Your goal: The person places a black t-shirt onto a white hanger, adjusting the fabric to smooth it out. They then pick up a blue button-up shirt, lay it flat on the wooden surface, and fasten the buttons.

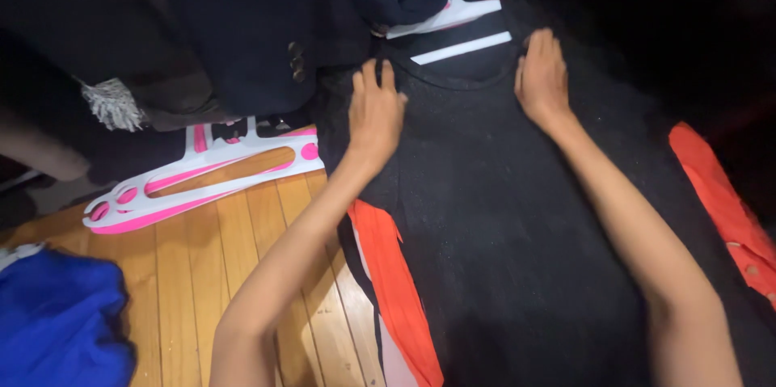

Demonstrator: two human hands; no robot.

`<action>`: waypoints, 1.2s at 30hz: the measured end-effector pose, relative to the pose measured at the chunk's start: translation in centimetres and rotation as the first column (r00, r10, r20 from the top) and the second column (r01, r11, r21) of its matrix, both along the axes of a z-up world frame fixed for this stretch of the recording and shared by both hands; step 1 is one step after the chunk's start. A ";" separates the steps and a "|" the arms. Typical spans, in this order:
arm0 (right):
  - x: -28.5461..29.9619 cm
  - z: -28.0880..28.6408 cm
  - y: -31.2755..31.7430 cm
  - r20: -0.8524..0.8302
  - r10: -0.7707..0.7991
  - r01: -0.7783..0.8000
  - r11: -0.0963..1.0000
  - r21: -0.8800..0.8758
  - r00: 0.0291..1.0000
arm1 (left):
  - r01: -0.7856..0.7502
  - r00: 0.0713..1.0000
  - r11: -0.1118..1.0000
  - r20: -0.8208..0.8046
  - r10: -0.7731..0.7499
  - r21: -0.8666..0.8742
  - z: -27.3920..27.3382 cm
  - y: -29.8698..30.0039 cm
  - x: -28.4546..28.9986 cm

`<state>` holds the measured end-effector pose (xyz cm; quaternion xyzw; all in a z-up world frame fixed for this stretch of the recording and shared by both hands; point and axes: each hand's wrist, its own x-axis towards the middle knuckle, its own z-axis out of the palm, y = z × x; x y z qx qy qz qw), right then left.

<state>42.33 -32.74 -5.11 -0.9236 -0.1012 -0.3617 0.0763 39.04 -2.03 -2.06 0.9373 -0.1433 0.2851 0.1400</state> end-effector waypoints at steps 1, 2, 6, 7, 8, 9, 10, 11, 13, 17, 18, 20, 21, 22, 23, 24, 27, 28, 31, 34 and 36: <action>-0.7 -0.6 0.1 -0.013 -0.043 0.042 0.998 -0.056 0.999 | 0.055 0.991 0.998 -0.119 -0.057 -0.021 0.8 -0.2 -1.8; -1.9 -0.6 0.5 -0.013 -0.046 0.045 0.997 -0.057 0.999 | 0.058 0.991 0.998 -0.119 -0.061 -0.023 1.7 -0.7 -4.0; -7.7 -0.2 2.7 -0.194 0.010 -0.010 1.000 0.000 0.981 | 0.187 0.960 0.982 -0.212 -0.184 -0.007 3.0 -2.7 -11.2; -9.4 -0.1 3.5 -0.231 -0.004 -0.002 1.000 -0.028 0.973 | 0.234 0.962 0.972 -0.142 -0.233 -0.004 2.7 -3.2 -12.7; -11.0 0.2 3.9 -0.231 -0.005 -0.001 1.000 -0.027 0.973 | 0.235 0.962 0.972 -0.142 -0.234 -0.004 2.3 -3.3 -13.6; -12.5 0.4 4.3 -0.273 0.021 -0.024 1.000 -0.007 0.962 | 0.319 0.942 0.948 -0.107 -0.319 -0.015 1.9 -3.4 -14.6; -14.0 0.6 4.8 -0.311 0.048 -0.046 0.999 0.014 0.949 | 0.400 0.914 0.916 -0.069 -0.400 -0.022 1.5 -3.5 -15.5; -15.1 0.9 4.4 -0.309 0.048 -0.045 0.999 0.014 0.950 | 0.401 0.914 0.916 -0.067 -0.401 -0.021 1.4 -3.1 -16.1; -17.5 1.3 3.7 -0.347 -0.002 -0.029 0.996 -0.083 0.938 | 0.449 0.876 0.894 -0.200 -0.439 0.005 1.1 -2.5 -17.5; -20.0 0.4 0.1 -0.304 -0.060 0.013 0.988 -0.154 0.951 | 0.440 0.880 0.898 -0.192 -0.435 -0.016 1.0 -1.2 -19.1; -20.6 0.3 -0.4 -0.314 -0.106 0.057 0.985 -0.163 0.944 | 0.432 0.885 0.901 -0.179 -0.430 -0.028 0.7 -0.9 -19.5; -21.7 0.2 -0.7 -0.323 -0.149 0.096 0.980 -0.174 0.935 | 0.421 0.891 0.906 -0.166 -0.421 -0.042 0.2 -0.4 -20.4; -22.1 0.2 -0.6 -0.360 -0.160 0.109 0.981 -0.158 0.919 | 0.420 0.891 0.906 -0.165 -0.423 -0.052 0.1 0.0 -20.8; -22.4 0.2 -0.5 -0.395 -0.169 0.121 0.982 -0.143 0.903 | 0.419 0.892 0.906 -0.162 -0.423 -0.062 -0.1 0.3 -21.3; -22.7 -0.2 -0.6 -0.394 -0.165 0.117 0.983 -0.144 0.904 | 0.414 0.894 0.908 -0.160 -0.419 -0.064 -0.7 0.6 -21.7; -23.0 -0.5 -0.7 -0.421 -0.164 0.122 0.985 -0.125 0.892 | 0.423 0.893 0.903 -0.139 -0.429 -0.067 -1.2 0.9 -22.0; -24.0 -0.8 -0.1 -0.443 -0.139 0.116 0.990 -0.078 0.886 | 0.413 0.900 0.908 -0.122 -0.419 -0.070 -1.6 1.9 -23.2; -24.3 -0.8 0.2 -0.439 -0.119 0.109 0.993 -0.047 0.890 | 0.398 0.906 0.915 -0.129 -0.403 -0.068 -1.5 2.3 -23.7; -25.4 -2.0 0.5 -0.453 -0.109 0.131 0.991 0.018 0.885 | 0.444 0.875 0.883 -0.136 -0.464 -0.152 -2.4 2.9 -24.4; -27.0 -2.1 1.2 -0.501 -0.038 0.122 0.983 0.136 0.865 | 0.489 0.842 0.827 -0.099 -0.531 -0.276 -3.5 3.6 -25.5; -28.4 -1.4 2.1 -0.524 -0.012 0.114 0.980 0.163 0.851 | 0.506 0.831 0.818 -0.099 -0.547 -0.273 -3.9 4.2 -26.3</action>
